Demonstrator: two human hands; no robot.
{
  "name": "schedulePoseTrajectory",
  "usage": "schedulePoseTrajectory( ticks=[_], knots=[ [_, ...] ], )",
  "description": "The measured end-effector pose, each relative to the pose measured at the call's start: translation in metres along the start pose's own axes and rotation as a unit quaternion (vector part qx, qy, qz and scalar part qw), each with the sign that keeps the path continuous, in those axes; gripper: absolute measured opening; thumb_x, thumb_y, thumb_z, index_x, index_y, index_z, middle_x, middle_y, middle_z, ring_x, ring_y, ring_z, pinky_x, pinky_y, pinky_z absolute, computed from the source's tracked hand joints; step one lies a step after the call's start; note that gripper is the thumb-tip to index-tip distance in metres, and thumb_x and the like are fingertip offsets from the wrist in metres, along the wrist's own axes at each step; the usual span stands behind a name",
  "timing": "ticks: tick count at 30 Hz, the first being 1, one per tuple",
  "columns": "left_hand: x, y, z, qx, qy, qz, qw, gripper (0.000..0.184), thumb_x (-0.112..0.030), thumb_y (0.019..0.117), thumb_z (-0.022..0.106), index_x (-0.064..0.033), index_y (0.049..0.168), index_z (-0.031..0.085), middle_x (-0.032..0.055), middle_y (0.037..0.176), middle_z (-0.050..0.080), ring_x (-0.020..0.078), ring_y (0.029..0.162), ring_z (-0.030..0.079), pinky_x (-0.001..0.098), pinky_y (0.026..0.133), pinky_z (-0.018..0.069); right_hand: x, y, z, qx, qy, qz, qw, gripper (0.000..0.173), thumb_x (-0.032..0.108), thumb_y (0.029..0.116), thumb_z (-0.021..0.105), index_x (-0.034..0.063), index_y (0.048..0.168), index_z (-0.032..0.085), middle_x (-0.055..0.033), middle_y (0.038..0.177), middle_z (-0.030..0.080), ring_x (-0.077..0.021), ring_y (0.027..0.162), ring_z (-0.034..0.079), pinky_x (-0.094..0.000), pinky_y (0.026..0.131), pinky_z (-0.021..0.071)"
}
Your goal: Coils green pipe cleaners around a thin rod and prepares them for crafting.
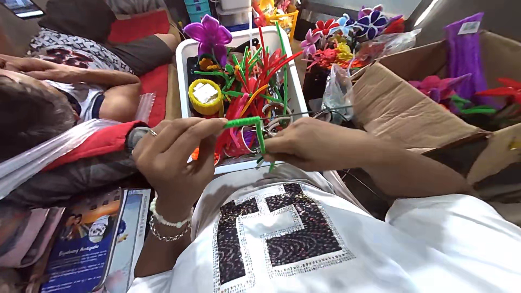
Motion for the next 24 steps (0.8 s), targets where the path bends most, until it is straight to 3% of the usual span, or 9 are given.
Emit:
schedulePoseTrajectory(
  ticks=[4, 7, 13, 15, 19, 21, 24],
  knots=[
    [-0.003, 0.000, 0.004, -0.015, 0.099, 0.014, 0.995, 0.013, -0.013, 0.0956, 0.070, -0.0115, 0.105, 0.080, 0.0080, 0.095, 0.076, 0.0206, 0.083, 0.068, 0.0356, 0.071, 0.0490, 0.024, -0.009, -0.014, -0.032, -0.074, -0.002, 0.997, 0.027, 0.025, 0.1067, 0.045, 0.0123, 0.093, 0.066, 0.0048, 0.064, 0.053, -0.0095, 0.056, 0.055, -0.0277, 0.048, 0.0407],
    [-0.006, -0.001, 0.005, 0.001, 0.133, 0.035, 0.991, 0.016, -0.015, 0.0974, 0.067, -0.0143, 0.107, 0.080, 0.0064, 0.097, 0.077, 0.0211, 0.083, 0.069, 0.0374, 0.071, 0.0486, 0.037, -0.018, -0.040, -0.079, -0.127, 0.033, 0.988, 0.023, 0.020, 0.1028, 0.047, 0.0127, 0.091, 0.066, 0.0055, 0.063, 0.051, -0.0095, 0.052, 0.051, -0.0280, 0.043, 0.0367],
    [-0.011, -0.001, 0.002, 0.028, 0.006, 0.063, 0.998, 0.014, -0.012, 0.0960, 0.068, -0.0117, 0.103, 0.080, 0.0077, 0.093, 0.076, 0.0186, 0.082, 0.067, 0.0339, 0.071, 0.0471, 0.034, -0.023, -0.098, -0.118, -0.213, 0.071, 0.967, 0.029, 0.024, 0.1061, 0.045, 0.0101, 0.100, 0.070, -0.0024, 0.074, 0.062, -0.0172, 0.060, 0.058, -0.0372, 0.049, 0.0414],
    [-0.015, -0.001, 0.000, 0.032, -0.058, 0.062, 0.996, 0.011, -0.011, 0.0951, 0.069, -0.0104, 0.100, 0.079, 0.0063, 0.092, 0.075, 0.0157, 0.083, 0.067, 0.0311, 0.072, 0.0481, 0.024, -0.017, -0.103, -0.119, -0.188, 0.053, 0.974, 0.031, 0.024, 0.1064, 0.045, 0.0089, 0.099, 0.071, -0.0010, 0.075, 0.063, -0.0115, 0.062, 0.057, -0.0332, 0.055, 0.0419],
    [-0.020, -0.003, -0.003, 0.000, -0.122, 0.046, 0.991, 0.008, -0.010, 0.0950, 0.071, -0.0113, 0.099, 0.077, 0.0015, 0.093, 0.074, 0.0105, 0.086, 0.066, 0.0268, 0.075, 0.0493, -0.008, -0.005, -0.089, -0.095, -0.048, 0.022, 0.994, 0.028, 0.023, 0.1056, 0.049, 0.0089, 0.092, 0.069, 0.0074, 0.068, 0.055, 0.0031, 0.057, 0.046, -0.0172, 0.052, 0.0377],
    [-0.019, -0.004, -0.004, -0.021, -0.119, 0.037, 0.992, 0.008, -0.010, 0.0944, 0.072, -0.0104, 0.100, 0.077, 0.0018, 0.094, 0.073, 0.0103, 0.088, 0.066, 0.0260, 0.075, 0.0507, -0.020, 0.001, -0.071, -0.058, 0.038, 0.017, 0.997, 0.027, 0.022, 0.1056, 0.049, 0.0084, 0.094, 0.070, 0.0082, 0.066, 0.056, 0.0039, 0.055, 0.050, -0.0159, 0.050, 0.0425],
    [-0.015, -0.005, -0.006, -0.041, -0.065, 0.017, 0.997, 0.010, -0.010, 0.0940, 0.072, -0.0096, 0.102, 0.078, 0.0039, 0.096, 0.074, 0.0122, 0.089, 0.067, 0.0278, 0.077, 0.0505, -0.019, 0.005, -0.040, -0.012, 0.090, 0.021, 0.996, 0.023, 0.022, 0.1047, 0.053, 0.0111, 0.092, 0.069, 0.0086, 0.065, 0.056, 0.0022, 0.054, 0.050, -0.0179, 0.048, 0.0419]
  ],
)
Point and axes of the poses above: each hand's wrist, its own y-axis towards the middle knuckle, its own z-axis out of the palm, x = y × z, the point moved 4 cm from there along y, towards the middle knuckle
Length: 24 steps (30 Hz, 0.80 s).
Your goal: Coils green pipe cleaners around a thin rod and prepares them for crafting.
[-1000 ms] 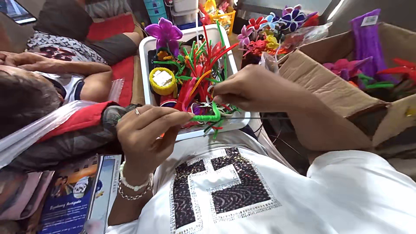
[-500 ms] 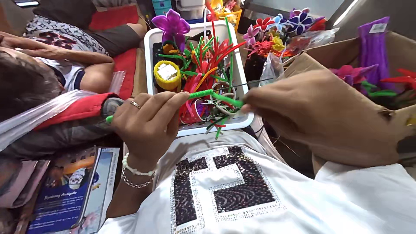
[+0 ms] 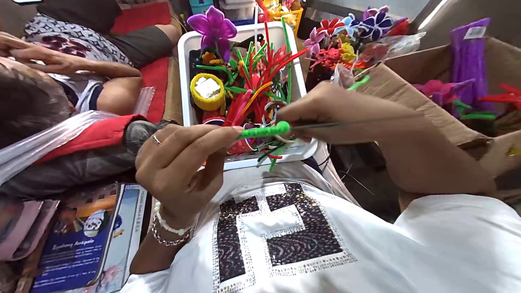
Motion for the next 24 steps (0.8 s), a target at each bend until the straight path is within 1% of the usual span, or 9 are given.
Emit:
schedulePoseTrajectory(
  ticks=[2, 3, 6, 9, 13, 16, 19, 21, 24],
  knots=[
    [0.003, 0.000, 0.000, -0.011, 0.042, -0.006, 0.999, 0.012, -0.009, 0.0925, 0.074, -0.0088, 0.103, 0.079, 0.0058, 0.095, 0.074, 0.0141, 0.087, 0.066, 0.0303, 0.077, 0.0493, 0.011, -0.004, 0.017, 0.026, -0.027, 0.011, 0.999, 0.021, 0.022, 0.1031, 0.054, 0.0154, 0.090, 0.068, 0.0098, 0.065, 0.056, 0.0006, 0.056, 0.053, -0.0202, 0.051, 0.0444],
    [0.004, 0.000, 0.000, -0.016, 0.058, -0.006, 0.998, 0.013, -0.008, 0.0920, 0.074, -0.0085, 0.103, 0.079, 0.0065, 0.095, 0.074, 0.0150, 0.086, 0.066, 0.0311, 0.076, 0.0491, 0.018, -0.008, 0.022, 0.038, -0.043, 0.015, 0.998, 0.020, 0.022, 0.1032, 0.053, 0.0161, 0.093, 0.069, 0.0093, 0.069, 0.058, -0.0011, 0.062, 0.055, -0.0223, 0.057, 0.0465],
    [0.008, 0.000, 0.004, -0.030, 0.100, 0.002, 0.995, 0.013, -0.007, 0.0914, 0.075, -0.0078, 0.103, 0.079, 0.0080, 0.094, 0.074, 0.0176, 0.084, 0.067, 0.0325, 0.074, 0.0495, 0.042, -0.018, 0.021, -0.007, -0.119, -0.019, 0.993, 0.028, 0.026, 0.1070, 0.046, 0.0141, 0.094, 0.067, 0.0075, 0.067, 0.055, -0.0039, 0.059, 0.054, -0.0235, 0.052, 0.0418],
    [0.006, 0.000, 0.006, -0.016, 0.140, 0.019, 0.990, 0.013, -0.010, 0.0937, 0.073, -0.0094, 0.105, 0.079, 0.0082, 0.094, 0.075, 0.0197, 0.083, 0.067, 0.0345, 0.073, 0.0474, 0.066, -0.030, 0.002, -0.053, -0.213, -0.015, 0.975, 0.030, 0.025, 0.1066, 0.045, 0.0131, 0.089, 0.067, 0.0069, 0.063, 0.050, -0.0056, 0.052, 0.049, -0.0239, 0.044, 0.0340],
    [0.002, 0.000, 0.007, 0.019, 0.097, 0.040, 0.994, 0.013, -0.010, 0.0949, 0.070, -0.0112, 0.104, 0.080, 0.0067, 0.094, 0.076, 0.0175, 0.083, 0.067, 0.0324, 0.073, 0.0485, 0.081, -0.044, -0.032, -0.093, -0.298, 0.013, 0.950, 0.029, 0.026, 0.1061, 0.046, 0.0120, 0.094, 0.067, 0.0014, 0.066, 0.056, -0.0138, 0.054, 0.053, -0.0329, 0.045, 0.0366],
    [0.001, 0.001, 0.007, 0.053, 0.000, 0.049, 0.997, 0.011, -0.010, 0.0949, 0.070, -0.0110, 0.100, 0.079, 0.0051, 0.093, 0.076, 0.0144, 0.085, 0.068, 0.0304, 0.075, 0.0488, 0.076, -0.046, -0.052, -0.103, -0.291, 0.028, 0.951, 0.027, 0.029, 0.1059, 0.046, 0.0150, 0.101, 0.069, 0.0021, 0.073, 0.060, -0.0122, 0.059, 0.056, -0.0336, 0.049, 0.0402],
    [-0.003, 0.001, 0.006, 0.057, -0.080, 0.038, 0.994, 0.008, -0.011, 0.0951, 0.070, -0.0125, 0.097, 0.078, 0.0005, 0.092, 0.075, 0.0101, 0.088, 0.067, 0.0271, 0.077, 0.0500, 0.064, -0.032, -0.061, -0.106, -0.275, 0.007, 0.956, 0.030, 0.029, 0.1072, 0.046, 0.0123, 0.101, 0.069, -0.0001, 0.078, 0.062, -0.0122, 0.062, 0.056, -0.0339, 0.052, 0.0425],
    [-0.004, 0.001, 0.005, 0.042, -0.103, 0.029, 0.993, 0.007, -0.011, 0.0953, 0.071, -0.0131, 0.096, 0.077, -0.0014, 0.092, 0.074, 0.0085, 0.089, 0.067, 0.0256, 0.078, 0.0501, 0.055, -0.020, -0.060, -0.103, -0.258, -0.001, 0.961, 0.031, 0.027, 0.1062, 0.046, 0.0104, 0.098, 0.071, 0.0010, 0.076, 0.063, -0.0087, 0.061, 0.056, -0.0310, 0.054, 0.0433],
    [-0.002, 0.000, 0.001, 0.016, -0.117, 0.012, 0.993, 0.007, -0.012, 0.0954, 0.071, -0.0134, 0.099, 0.077, -0.0034, 0.095, 0.073, 0.0069, 0.089, 0.066, 0.0233, 0.077, 0.0512, 0.032, -0.005, -0.038, -0.081, -0.180, -0.005, 0.980, 0.031, 0.028, 0.1063, 0.047, 0.0122, 0.092, 0.069, 0.0060, 0.067, 0.057, -0.0033, 0.058, 0.052, -0.0258, 0.054, 0.0415]
  ],
)
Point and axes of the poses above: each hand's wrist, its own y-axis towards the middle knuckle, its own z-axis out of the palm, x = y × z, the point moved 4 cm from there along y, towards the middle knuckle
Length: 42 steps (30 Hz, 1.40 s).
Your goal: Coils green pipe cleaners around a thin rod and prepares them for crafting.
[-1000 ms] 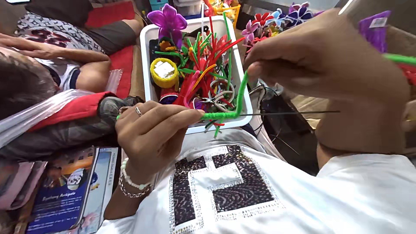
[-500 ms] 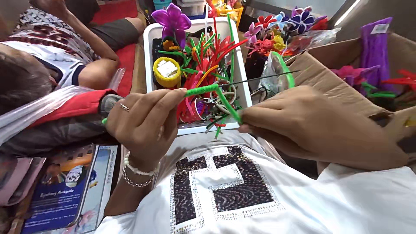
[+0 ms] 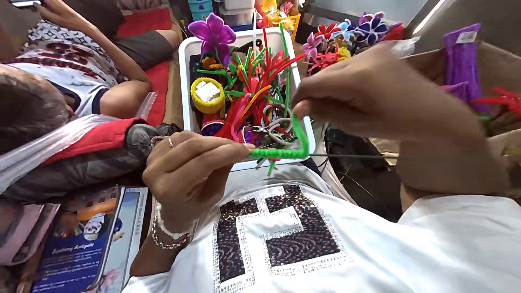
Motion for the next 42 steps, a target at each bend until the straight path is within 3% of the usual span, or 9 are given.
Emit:
schedulePoseTrajectory(
  ticks=[4, 8, 11, 15, 22, 27, 31, 36, 42],
  knots=[
    [0.005, -0.001, -0.009, -0.041, 0.079, -0.015, 0.996, 0.010, -0.011, 0.0956, 0.072, -0.0102, 0.105, 0.076, -0.0006, 0.099, 0.072, 0.0086, 0.093, 0.066, 0.0242, 0.080, 0.0536, -0.004, 0.000, 0.036, 0.049, 0.099, 0.012, 0.994, 0.024, 0.025, 0.1051, 0.049, 0.0138, 0.092, 0.066, 0.0076, 0.066, 0.055, -0.0032, 0.057, 0.052, -0.0245, 0.052, 0.0426],
    [0.008, 0.000, -0.013, -0.061, 0.162, -0.015, 0.985, 0.012, -0.006, 0.0947, 0.070, -0.0068, 0.105, 0.077, 0.0050, 0.099, 0.072, 0.0120, 0.093, 0.066, 0.0262, 0.080, 0.0522, 0.023, -0.007, 0.055, 0.060, 0.106, -0.027, 0.992, 0.025, 0.026, 0.1054, 0.050, 0.0136, 0.091, 0.067, 0.0068, 0.067, 0.055, -0.0045, 0.059, 0.055, -0.0246, 0.053, 0.0438],
    [0.006, 0.000, -0.008, -0.067, 0.220, 0.001, 0.973, 0.012, -0.005, 0.0938, 0.071, -0.0065, 0.104, 0.078, 0.0087, 0.095, 0.073, 0.0170, 0.088, 0.067, 0.0305, 0.077, 0.0508, 0.044, -0.013, 0.051, 0.041, 0.066, -0.062, 0.995, 0.032, 0.028, 0.1089, 0.046, 0.0106, 0.091, 0.066, 0.0049, 0.065, 0.053, -0.0063, 0.057, 0.053, -0.0237, 0.049, 0.0392],
    [0.011, 0.000, -0.002, -0.057, 0.272, 0.026, 0.960, 0.012, -0.008, 0.0951, 0.070, -0.0095, 0.102, 0.079, 0.0080, 0.092, 0.074, 0.0193, 0.085, 0.067, 0.0337, 0.075, 0.0487, 0.059, -0.021, 0.024, -0.013, -0.059, -0.040, 0.997, 0.030, 0.026, 0.1078, 0.047, 0.0111, 0.089, 0.066, 0.0031, 0.062, 0.052, -0.0109, 0.053, 0.052, -0.0273, 0.046, 0.0363],
    [0.010, 0.001, 0.000, -0.019, 0.189, 0.045, 0.981, 0.010, -0.009, 0.0941, 0.071, -0.0104, 0.100, 0.079, 0.0058, 0.090, 0.074, 0.0171, 0.083, 0.067, 0.0325, 0.074, 0.0486, 0.049, -0.025, -0.034, -0.058, -0.157, -0.004, 0.986, 0.028, 0.023, 0.1072, 0.046, 0.0080, 0.099, 0.068, -0.0040, 0.071, 0.059, -0.0183, 0.058, 0.056, -0.0356, 0.047, 0.0363],
    [0.008, -0.001, 0.000, -0.005, 0.068, 0.028, 0.997, 0.008, -0.012, 0.0961, 0.070, -0.0136, 0.101, 0.076, -0.0010, 0.094, 0.072, 0.0097, 0.089, 0.066, 0.0266, 0.079, 0.0510, 0.010, -0.010, -0.036, -0.082, -0.067, -0.002, 0.994, 0.031, 0.025, 0.1077, 0.047, 0.0081, 0.097, 0.070, 0.0023, 0.073, 0.060, -0.0031, 0.062, 0.051, -0.0239, 0.057, 0.0397],
    [0.004, -0.004, 0.003, -0.025, 0.035, 0.016, 0.999, 0.007, -0.013, 0.0960, 0.071, -0.0156, 0.100, 0.076, -0.0051, 0.097, 0.072, 0.0067, 0.093, 0.066, 0.0242, 0.082, 0.0512, -0.008, -0.001, -0.007, -0.052, 0.011, -0.023, 0.998, 0.029, 0.022, 0.1062, 0.049, 0.0078, 0.099, 0.073, 0.0009, 0.078, 0.065, -0.0059, 0.067, 0.058, -0.0263, 0.061, 0.0476],
    [0.008, -0.004, -0.006, -0.077, 0.103, -0.004, 0.992, 0.009, -0.009, 0.0957, 0.071, -0.0093, 0.103, 0.075, -0.0010, 0.100, 0.070, 0.0074, 0.094, 0.066, 0.0228, 0.081, 0.0538, -0.005, -0.004, 0.036, 0.008, 0.071, -0.006, 0.997, 0.023, 0.022, 0.1043, 0.052, 0.0113, 0.095, 0.071, 0.0004, 0.080, 0.065, -0.0109, 0.069, 0.061, -0.0328, 0.061, 0.0503],
    [0.016, -0.004, -0.003, -0.089, 0.227, 0.003, 0.970, 0.011, -0.006, 0.0939, 0.072, -0.0051, 0.103, 0.078, 0.0094, 0.096, 0.072, 0.0164, 0.088, 0.067, 0.0291, 0.077, 0.0513, 0.033, -0.017, 0.038, 0.009, 0.013, -0.034, 0.999, 0.024, 0.021, 0.1042, 0.051, 0.0115, 0.093, 0.070, 0.0018, 0.079, 0.061, -0.0093, 0.064, 0.059, -0.0270, 0.050, 0.0440]
  ],
)
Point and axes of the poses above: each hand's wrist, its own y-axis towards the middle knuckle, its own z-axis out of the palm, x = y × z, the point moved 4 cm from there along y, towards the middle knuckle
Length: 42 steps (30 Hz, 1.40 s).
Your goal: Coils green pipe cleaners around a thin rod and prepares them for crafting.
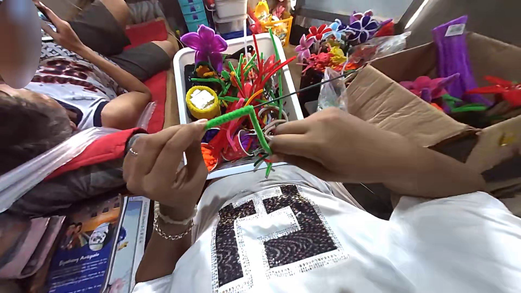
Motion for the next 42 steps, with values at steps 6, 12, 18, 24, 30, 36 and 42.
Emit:
schedulePoseTrajectory(
  ticks=[6, 12, 18, 24, 30, 36, 42],
  knots=[
    [-0.006, 0.002, 0.004, 0.043, -0.003, 0.059, 0.997, 0.010, -0.009, 0.0948, 0.071, -0.0098, 0.101, 0.079, 0.0074, 0.091, 0.074, 0.0190, 0.082, 0.066, 0.0341, 0.075, 0.0487, 0.021, -0.012, -0.056, -0.069, -0.153, 0.019, 0.986, 0.025, 0.021, 0.1048, 0.050, 0.0079, 0.096, 0.070, -0.0030, 0.073, 0.059, -0.0168, 0.058, 0.055, -0.0327, 0.046, 0.0356],
    [-0.011, -0.002, 0.004, 0.070, -0.167, 0.049, 0.982, 0.008, -0.012, 0.0960, 0.070, -0.0138, 0.100, 0.077, -0.0008, 0.093, 0.073, 0.0102, 0.090, 0.066, 0.0264, 0.079, 0.0507, -0.013, 0.001, -0.082, -0.075, -0.123, 0.019, 0.989, 0.032, 0.026, 0.1078, 0.046, 0.0077, 0.098, 0.071, -0.0029, 0.081, 0.063, -0.0092, 0.067, 0.055, -0.0299, 0.058, 0.0421],
    [-0.017, -0.004, 0.003, 0.039, -0.169, 0.012, 0.985, 0.006, -0.013, 0.0956, 0.071, -0.0144, 0.098, 0.076, -0.0039, 0.094, 0.072, 0.0073, 0.090, 0.065, 0.0249, 0.081, 0.0501, -0.048, 0.013, -0.039, -0.014, 0.030, 0.007, 0.999, 0.029, 0.023, 0.1054, 0.049, 0.0095, 0.093, 0.071, 0.0031, 0.076, 0.063, -0.0037, 0.066, 0.058, -0.0247, 0.060, 0.0488],
    [-0.004, -0.002, -0.003, -0.002, -0.060, -0.002, 0.998, 0.011, -0.007, 0.0950, 0.071, -0.0058, 0.105, 0.076, 0.0052, 0.097, 0.071, 0.0123, 0.091, 0.066, 0.0262, 0.080, 0.0532, -0.033, 0.003, -0.001, 0.027, 0.074, 0.038, 0.996, 0.025, 0.024, 0.1067, 0.046, 0.0135, 0.097, 0.067, 0.0049, 0.076, 0.060, -0.0055, 0.067, 0.058, -0.0256, 0.060, 0.0491],
    [-0.005, 0.000, -0.001, 0.008, 0.028, 0.034, 0.999, 0.012, -0.007, 0.0947, 0.071, -0.0061, 0.104, 0.078, 0.0099, 0.093, 0.073, 0.0198, 0.084, 0.067, 0.0335, 0.075, 0.0504, 0.010, -0.008, -0.022, -0.011, -0.035, 0.020, 0.999, 0.026, 0.026, 0.1053, 0.050, 0.0123, 0.094, 0.069, 0.0064, 0.069, 0.055, -0.0047, 0.056, 0.052, -0.0228, 0.046, 0.0373],
    [-0.013, -0.001, 0.000, 0.049, 0.000, 0.083, 0.995, 0.012, -0.012, 0.0950, 0.070, -0.0116, 0.103, 0.079, 0.0056, 0.092, 0.075, 0.0180, 0.082, 0.066, 0.0333, 0.075, 0.0472, 0.013, -0.007, -0.067, -0.062, -0.143, 0.029, 0.987, 0.026, 0.024, 0.1053, 0.049, 0.0100, 0.099, 0.070, -0.0005, 0.076, 0.061, -0.0117, 0.060, 0.055, -0.0309, 0.050, 0.0389],
    [-0.021, -0.003, 0.002, 0.066, -0.134, 0.042, 0.988, 0.007, -0.011, 0.0952, 0.071, -0.0142, 0.098, 0.076, -0.0005, 0.092, 0.074, 0.0108, 0.089, 0.067, 0.0269, 0.079, 0.0506, -0.034, 0.008, -0.069, -0.055, -0.037, 0.005, 0.998, 0.030, 0.026, 0.1060, 0.049, 0.0093, 0.099, 0.074, 0.0015, 0.082, 0.066, -0.0017, 0.069, 0.056, -0.0220, 0.062, 0.0449]
  ],
)
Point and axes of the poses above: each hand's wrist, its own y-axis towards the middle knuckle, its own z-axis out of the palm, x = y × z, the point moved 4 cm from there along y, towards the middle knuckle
